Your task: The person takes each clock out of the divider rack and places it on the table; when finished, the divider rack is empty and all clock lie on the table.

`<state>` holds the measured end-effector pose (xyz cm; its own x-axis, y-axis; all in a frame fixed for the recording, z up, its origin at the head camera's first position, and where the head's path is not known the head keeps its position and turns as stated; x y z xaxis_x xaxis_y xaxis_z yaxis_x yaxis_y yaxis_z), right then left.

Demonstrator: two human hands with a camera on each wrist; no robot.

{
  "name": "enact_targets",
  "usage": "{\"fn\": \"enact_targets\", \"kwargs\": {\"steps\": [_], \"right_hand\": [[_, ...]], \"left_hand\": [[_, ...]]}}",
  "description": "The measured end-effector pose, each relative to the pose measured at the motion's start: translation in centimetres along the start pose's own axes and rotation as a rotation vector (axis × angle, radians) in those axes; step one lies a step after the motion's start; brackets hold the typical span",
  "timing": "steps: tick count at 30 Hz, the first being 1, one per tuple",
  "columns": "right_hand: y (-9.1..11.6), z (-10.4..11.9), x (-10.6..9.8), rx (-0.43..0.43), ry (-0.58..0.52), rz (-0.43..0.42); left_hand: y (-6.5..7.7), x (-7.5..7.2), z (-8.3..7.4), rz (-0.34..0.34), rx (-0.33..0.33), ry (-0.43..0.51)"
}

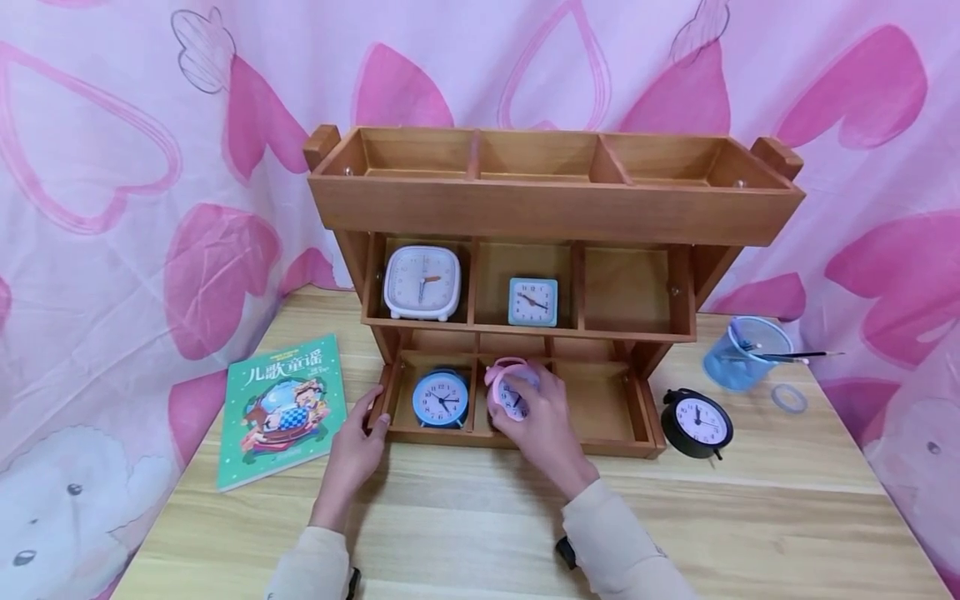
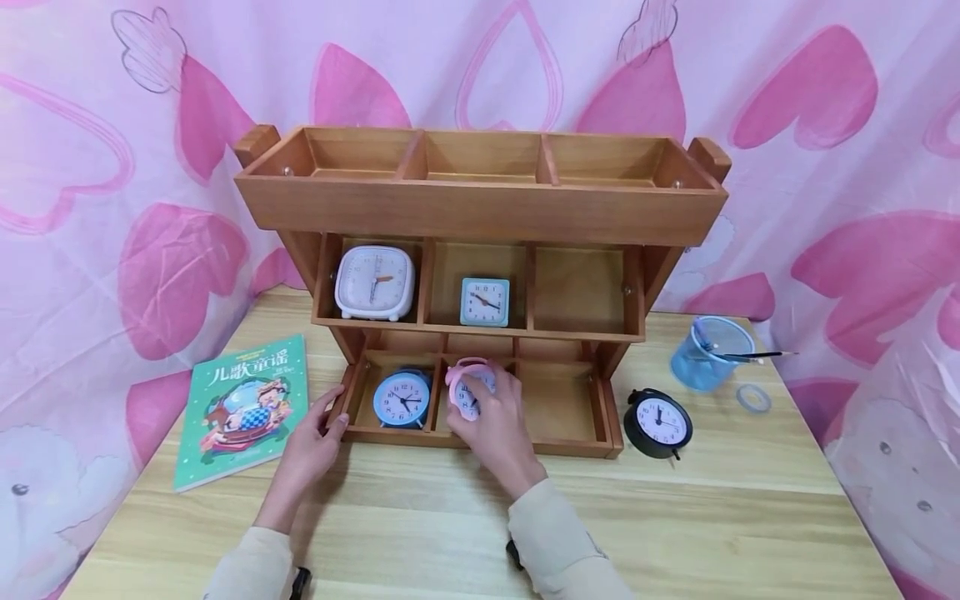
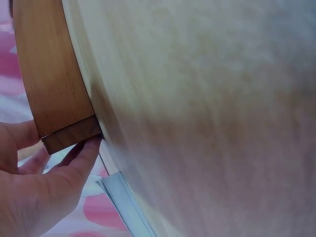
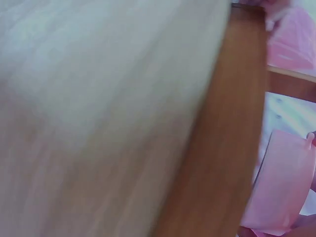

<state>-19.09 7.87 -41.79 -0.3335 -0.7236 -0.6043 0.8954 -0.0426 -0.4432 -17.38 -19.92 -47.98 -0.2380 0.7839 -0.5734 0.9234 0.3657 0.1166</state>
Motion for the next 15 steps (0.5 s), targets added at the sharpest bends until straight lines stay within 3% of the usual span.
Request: {"fn": "enact_targets", "kwargs": {"steps": [4,8,11,15], "right_hand": [[0.2,-0.3,-3.3,-0.042,-0.015,-0.066],[1.1,-2.0,-7.7,-0.098,0.000,-0.210],[1.8,-4.2,-11.5,-0.095,0.014,-0.311],[2.4,-7.8,-16.4,-0.027,0.067,-0.398]], "left_hand": [[-0.1,0.0,-0.1,-0.003,0.013,-0.002],[-0.2,0.0,-0.1,-0.004,0.018,-0.005],[-0.1,0.0,0.0,0.000,0.010,-0.007],[-0.1,0.0,0.0,-0.001,0.006,-0.009]]}}
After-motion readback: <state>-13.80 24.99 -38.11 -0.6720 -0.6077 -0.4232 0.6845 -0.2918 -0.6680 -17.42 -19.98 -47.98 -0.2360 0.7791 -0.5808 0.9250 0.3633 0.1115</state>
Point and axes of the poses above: each hand's wrist, its own y-axis away from the middle knuckle, its own x-axis out of the palm, z = x × y, the point moved 8 cm from there along -y, towards the middle knuckle, and after that the axes turned 13 degrees about -z, right-handed, at the moved point
